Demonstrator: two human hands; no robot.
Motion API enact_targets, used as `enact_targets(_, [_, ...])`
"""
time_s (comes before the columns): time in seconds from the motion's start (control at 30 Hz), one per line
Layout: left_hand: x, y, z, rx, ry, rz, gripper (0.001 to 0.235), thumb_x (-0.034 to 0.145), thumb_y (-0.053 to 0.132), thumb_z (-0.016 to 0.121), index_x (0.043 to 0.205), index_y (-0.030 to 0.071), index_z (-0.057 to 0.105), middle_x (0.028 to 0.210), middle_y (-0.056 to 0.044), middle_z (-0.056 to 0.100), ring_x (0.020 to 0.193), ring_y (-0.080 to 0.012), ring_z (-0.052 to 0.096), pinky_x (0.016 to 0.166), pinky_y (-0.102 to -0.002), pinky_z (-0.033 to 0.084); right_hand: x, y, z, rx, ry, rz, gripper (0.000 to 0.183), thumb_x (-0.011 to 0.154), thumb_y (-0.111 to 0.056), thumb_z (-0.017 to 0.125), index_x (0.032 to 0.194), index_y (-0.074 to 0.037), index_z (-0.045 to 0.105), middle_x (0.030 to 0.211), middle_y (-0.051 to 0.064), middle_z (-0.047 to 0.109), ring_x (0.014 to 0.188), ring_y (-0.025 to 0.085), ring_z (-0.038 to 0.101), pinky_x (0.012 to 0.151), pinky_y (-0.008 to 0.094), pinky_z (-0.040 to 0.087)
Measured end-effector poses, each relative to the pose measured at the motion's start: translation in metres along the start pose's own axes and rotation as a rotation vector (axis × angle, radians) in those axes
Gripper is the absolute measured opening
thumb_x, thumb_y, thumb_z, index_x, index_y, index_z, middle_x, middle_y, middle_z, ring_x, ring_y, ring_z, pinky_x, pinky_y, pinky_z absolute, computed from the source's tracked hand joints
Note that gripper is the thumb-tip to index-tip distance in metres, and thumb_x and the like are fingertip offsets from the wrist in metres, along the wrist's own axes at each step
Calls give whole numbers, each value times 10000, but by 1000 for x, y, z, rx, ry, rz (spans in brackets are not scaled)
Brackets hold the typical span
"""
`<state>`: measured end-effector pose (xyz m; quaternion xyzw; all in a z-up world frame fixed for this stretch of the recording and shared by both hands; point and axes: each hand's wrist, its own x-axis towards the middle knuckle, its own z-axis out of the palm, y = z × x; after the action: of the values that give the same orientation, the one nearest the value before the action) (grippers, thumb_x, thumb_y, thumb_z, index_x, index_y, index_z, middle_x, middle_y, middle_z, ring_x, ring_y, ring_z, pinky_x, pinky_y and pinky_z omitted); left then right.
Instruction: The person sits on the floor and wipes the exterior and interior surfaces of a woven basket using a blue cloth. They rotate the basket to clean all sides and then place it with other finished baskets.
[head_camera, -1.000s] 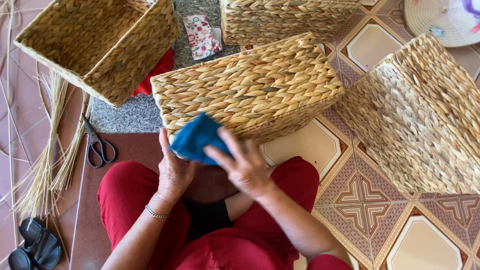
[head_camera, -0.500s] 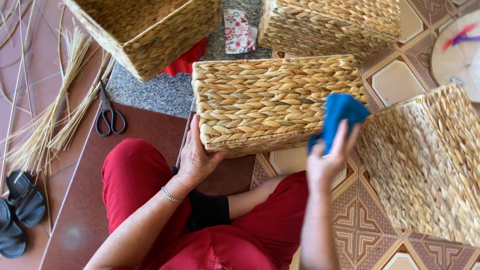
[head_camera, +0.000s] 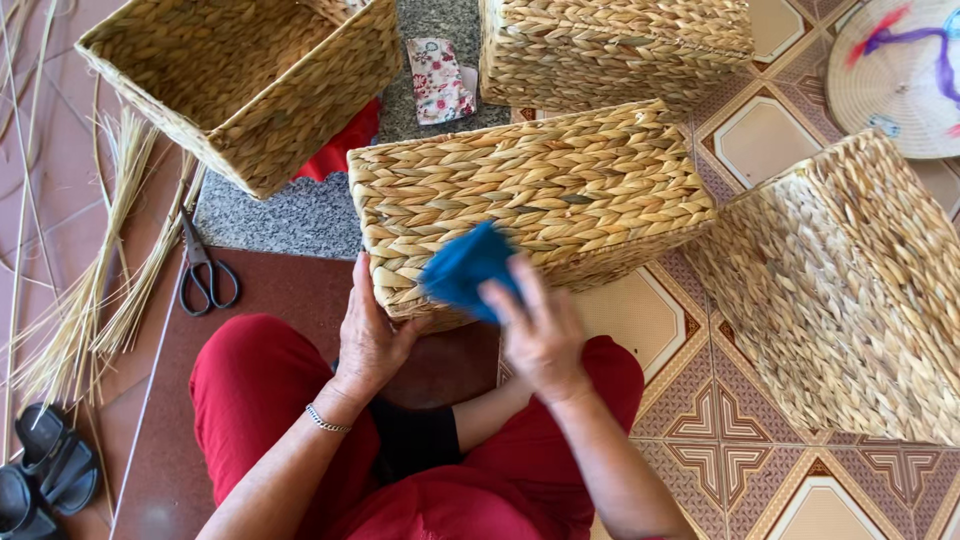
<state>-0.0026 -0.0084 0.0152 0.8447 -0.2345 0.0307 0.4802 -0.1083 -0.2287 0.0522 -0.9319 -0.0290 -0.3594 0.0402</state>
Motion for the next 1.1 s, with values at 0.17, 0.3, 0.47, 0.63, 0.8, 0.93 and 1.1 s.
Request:
enact_targets(0.17, [3, 19, -6, -27, -20, -39, 1149, 708, 160, 906, 1568, 0, 162, 1444, -279, 527, 1306, -421, 570, 1014, -438, 526, -26, 103, -11, -139, 87, 297, 809, 830, 65, 723, 1554, -204, 483, 1606, 178, 435, 1385, 412, 564, 1121, 437, 560])
enact_targets(0.3, [2, 21, -12, -154, -89, -1, 1147, 764, 197, 877, 1606, 19, 119, 1517, -220, 504, 1405, -332, 548, 1131, -427, 487, -35, 147, -17, -132, 112, 446, 865, 769, 102, 685, 1559, -169, 461, 1615, 209, 404, 1420, 428, 514, 1135, 462, 504])
enact_targets(0.47, [5, 18, -21, -587, -210, -23, 1065, 916, 301, 701, 1636, 41, -40, 1709, -218, 146, 1561, -334, 244, 1215, -458, 276, -39, 178, -8, 555, 311, 801, 757, 905, 114, 626, 1590, -146, 438, 1579, 157, 515, 1304, 303, 630, 1083, 403, 548])
enact_targets(0.63, [26, 23, -22, -730, -189, -304, 903, 983, 376, 573, 1652, 101, 32, 1694, -164, 258, 1544, -274, 277, 1203, -413, 283, -51, 233, -3, 980, 623, 1187, 792, 826, 98, 618, 1561, -158, 470, 1414, 111, 647, 1178, 239, 674, 1042, 361, 560])
enact_targets(0.8, [36, 40, -22, -797, -206, -412, 879, 921, 282, 589, 1649, 135, 120, 1607, -127, 391, 1447, -251, 405, 1148, -389, 359, -64, 276, 2, 1020, 163, 1248, 747, 796, 49, 681, 1515, -115, 557, 1289, 114, 681, 1112, 227, 659, 994, 344, 542])
enact_targets(0.93, [29, 41, -25, -877, -175, -429, 835, 923, 225, 576, 1645, 114, 171, 1582, -128, 428, 1413, -240, 438, 1125, -382, 380, -49, 269, -15, 1046, 178, 1220, 712, 752, 37, 695, 1440, -100, 573, 1225, 80, 675, 1075, 236, 657, 936, 374, 551])
enact_targets(1.1, [22, 4, -3, -1238, -156, -514, 781, 903, 102, 609, 1606, 58, 271, 1485, -138, 514, 1332, -276, 500, 1092, -405, 411, -8, 232, -93, 1019, 384, 939, 697, 811, 67, 664, 1490, -78, 601, 1361, 74, 662, 1242, 229, 651, 1119, 402, 561])
